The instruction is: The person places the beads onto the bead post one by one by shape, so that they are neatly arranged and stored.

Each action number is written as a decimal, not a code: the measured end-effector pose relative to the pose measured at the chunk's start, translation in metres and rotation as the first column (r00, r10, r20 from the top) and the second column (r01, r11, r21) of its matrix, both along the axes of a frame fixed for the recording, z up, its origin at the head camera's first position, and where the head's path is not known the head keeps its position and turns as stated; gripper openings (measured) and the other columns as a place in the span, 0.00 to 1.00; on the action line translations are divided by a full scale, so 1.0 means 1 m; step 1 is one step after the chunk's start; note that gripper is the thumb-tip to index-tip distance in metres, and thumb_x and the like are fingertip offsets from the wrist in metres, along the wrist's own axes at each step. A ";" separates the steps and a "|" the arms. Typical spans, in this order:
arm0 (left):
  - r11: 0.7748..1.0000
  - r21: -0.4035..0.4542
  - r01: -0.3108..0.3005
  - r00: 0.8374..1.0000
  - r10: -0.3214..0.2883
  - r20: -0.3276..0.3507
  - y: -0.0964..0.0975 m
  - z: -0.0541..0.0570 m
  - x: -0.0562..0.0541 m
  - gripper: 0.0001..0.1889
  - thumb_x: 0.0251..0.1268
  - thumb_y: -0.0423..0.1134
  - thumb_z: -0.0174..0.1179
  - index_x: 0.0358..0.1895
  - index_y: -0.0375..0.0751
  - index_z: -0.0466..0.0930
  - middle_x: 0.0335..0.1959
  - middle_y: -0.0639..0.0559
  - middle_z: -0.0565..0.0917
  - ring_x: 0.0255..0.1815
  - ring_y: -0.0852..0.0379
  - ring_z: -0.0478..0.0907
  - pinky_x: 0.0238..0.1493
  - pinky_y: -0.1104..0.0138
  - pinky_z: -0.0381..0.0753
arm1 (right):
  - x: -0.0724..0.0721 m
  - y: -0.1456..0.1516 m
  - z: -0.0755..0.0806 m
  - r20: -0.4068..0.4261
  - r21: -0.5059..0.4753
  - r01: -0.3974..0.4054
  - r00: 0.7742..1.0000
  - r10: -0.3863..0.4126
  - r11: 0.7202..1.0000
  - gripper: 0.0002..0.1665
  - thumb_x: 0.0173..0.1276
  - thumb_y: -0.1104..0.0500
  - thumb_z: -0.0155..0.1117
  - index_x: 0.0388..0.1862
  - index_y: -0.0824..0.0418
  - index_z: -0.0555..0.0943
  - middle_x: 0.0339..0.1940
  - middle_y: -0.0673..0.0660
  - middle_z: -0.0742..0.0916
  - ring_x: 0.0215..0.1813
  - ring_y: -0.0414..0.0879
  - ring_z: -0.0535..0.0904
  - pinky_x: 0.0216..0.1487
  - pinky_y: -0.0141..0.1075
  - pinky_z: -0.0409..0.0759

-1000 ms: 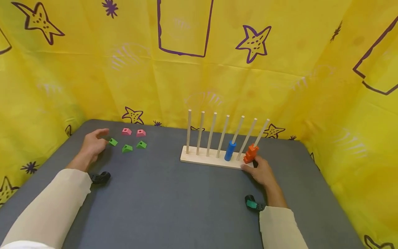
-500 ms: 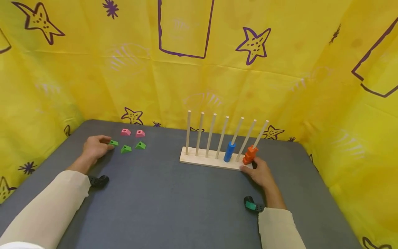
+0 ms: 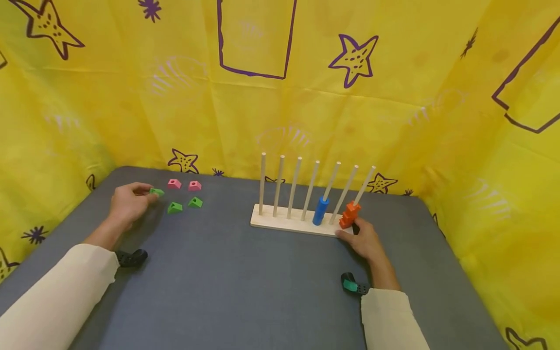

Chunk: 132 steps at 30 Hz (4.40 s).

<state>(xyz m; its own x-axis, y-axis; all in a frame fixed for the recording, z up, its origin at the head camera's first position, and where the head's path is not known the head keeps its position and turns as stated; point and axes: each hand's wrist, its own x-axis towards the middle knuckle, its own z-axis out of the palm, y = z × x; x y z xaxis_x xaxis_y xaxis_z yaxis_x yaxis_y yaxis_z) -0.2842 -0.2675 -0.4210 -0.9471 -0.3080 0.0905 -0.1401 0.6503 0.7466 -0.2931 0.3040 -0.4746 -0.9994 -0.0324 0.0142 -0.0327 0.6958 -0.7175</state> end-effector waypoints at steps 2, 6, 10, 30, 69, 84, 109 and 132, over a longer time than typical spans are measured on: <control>1.000 -0.001 0.009 1.000 -0.010 -0.015 0.005 0.011 0.002 0.24 0.68 0.46 0.59 0.56 0.29 0.76 0.46 0.38 0.77 0.43 0.45 0.72 0.29 0.68 0.74 | 0.000 0.000 -0.001 0.000 0.005 -0.003 1.000 0.003 1.000 0.37 0.63 0.49 0.70 0.62 0.69 0.71 0.63 0.71 0.74 0.62 0.67 0.68 0.63 0.62 0.60; 0.999 -0.005 0.048 0.997 -0.048 -0.055 0.018 0.034 0.004 0.27 0.67 0.51 0.59 0.58 0.30 0.75 0.48 0.37 0.77 0.47 0.43 0.74 0.33 0.67 0.74 | 0.001 0.000 -0.002 0.003 0.006 -0.001 1.000 0.001 1.000 0.36 0.63 0.49 0.70 0.62 0.68 0.71 0.64 0.71 0.73 0.63 0.67 0.67 0.64 0.62 0.59; 0.993 -0.004 0.117 0.988 -0.116 -0.102 0.035 0.058 0.009 0.29 0.66 0.53 0.60 0.59 0.32 0.75 0.50 0.37 0.78 0.49 0.44 0.75 0.37 0.67 0.74 | 0.001 0.000 -0.001 0.003 0.004 -0.003 1.000 0.003 1.000 0.36 0.63 0.49 0.70 0.62 0.68 0.71 0.63 0.72 0.73 0.63 0.67 0.67 0.64 0.62 0.59; 0.944 0.027 0.329 0.917 -0.312 -0.249 0.104 0.122 0.027 0.21 0.64 0.42 0.65 0.57 0.38 0.79 0.47 0.44 0.82 0.39 0.57 0.79 0.27 0.69 0.77 | 0.003 0.001 0.000 0.004 -0.017 -0.009 1.000 0.009 1.000 0.37 0.63 0.50 0.70 0.63 0.70 0.70 0.63 0.73 0.73 0.62 0.67 0.67 0.64 0.62 0.59; 0.731 0.165 0.662 0.713 -0.546 -0.440 0.248 0.139 -0.012 0.14 0.64 0.28 0.63 0.51 0.28 0.79 0.43 0.43 0.80 0.45 0.50 0.78 0.49 0.64 0.79 | 0.004 0.000 0.001 0.009 -0.024 -0.013 1.000 0.013 1.000 0.36 0.63 0.51 0.70 0.63 0.69 0.70 0.64 0.72 0.73 0.63 0.68 0.67 0.64 0.62 0.59; 0.710 0.223 0.668 0.725 -0.551 -0.414 0.288 0.125 -0.030 0.14 0.65 0.29 0.62 0.53 0.30 0.79 0.43 0.45 0.81 0.47 0.51 0.76 0.47 0.65 0.78 | 0.006 -0.001 0.002 0.003 -0.033 -0.011 1.000 0.011 0.999 0.35 0.63 0.51 0.70 0.62 0.70 0.71 0.62 0.72 0.75 0.60 0.66 0.70 0.63 0.60 0.61; 0.771 0.287 0.568 0.788 -0.409 -0.460 0.295 0.087 -0.029 0.26 0.60 0.29 0.65 0.62 0.36 0.73 0.39 0.45 0.79 0.34 0.53 0.72 0.32 0.68 0.73 | 0.003 0.000 0.003 -0.005 -0.021 -0.015 1.000 0.015 1.000 0.34 0.64 0.52 0.70 0.61 0.70 0.71 0.60 0.72 0.75 0.59 0.66 0.70 0.62 0.60 0.62; 0.816 0.393 0.425 0.895 -0.312 -0.318 0.298 0.031 -0.024 0.23 0.57 0.31 0.69 0.57 0.38 0.76 0.42 0.44 0.80 0.49 0.47 0.76 0.49 0.58 0.77 | 0.005 -0.001 0.004 0.026 -0.038 0.000 1.000 0.001 0.999 0.35 0.64 0.51 0.70 0.62 0.70 0.71 0.61 0.71 0.75 0.58 0.66 0.70 0.63 0.61 0.62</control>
<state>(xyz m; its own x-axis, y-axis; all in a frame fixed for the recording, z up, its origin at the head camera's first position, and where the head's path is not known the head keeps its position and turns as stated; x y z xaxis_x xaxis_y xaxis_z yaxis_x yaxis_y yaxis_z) -0.3082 0.0303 -0.3900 -0.9661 0.0007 0.2582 0.2526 0.2104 0.9444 -0.2878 0.3027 -0.4705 -0.9994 -0.0328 -0.0102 -0.0143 0.6678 -0.7442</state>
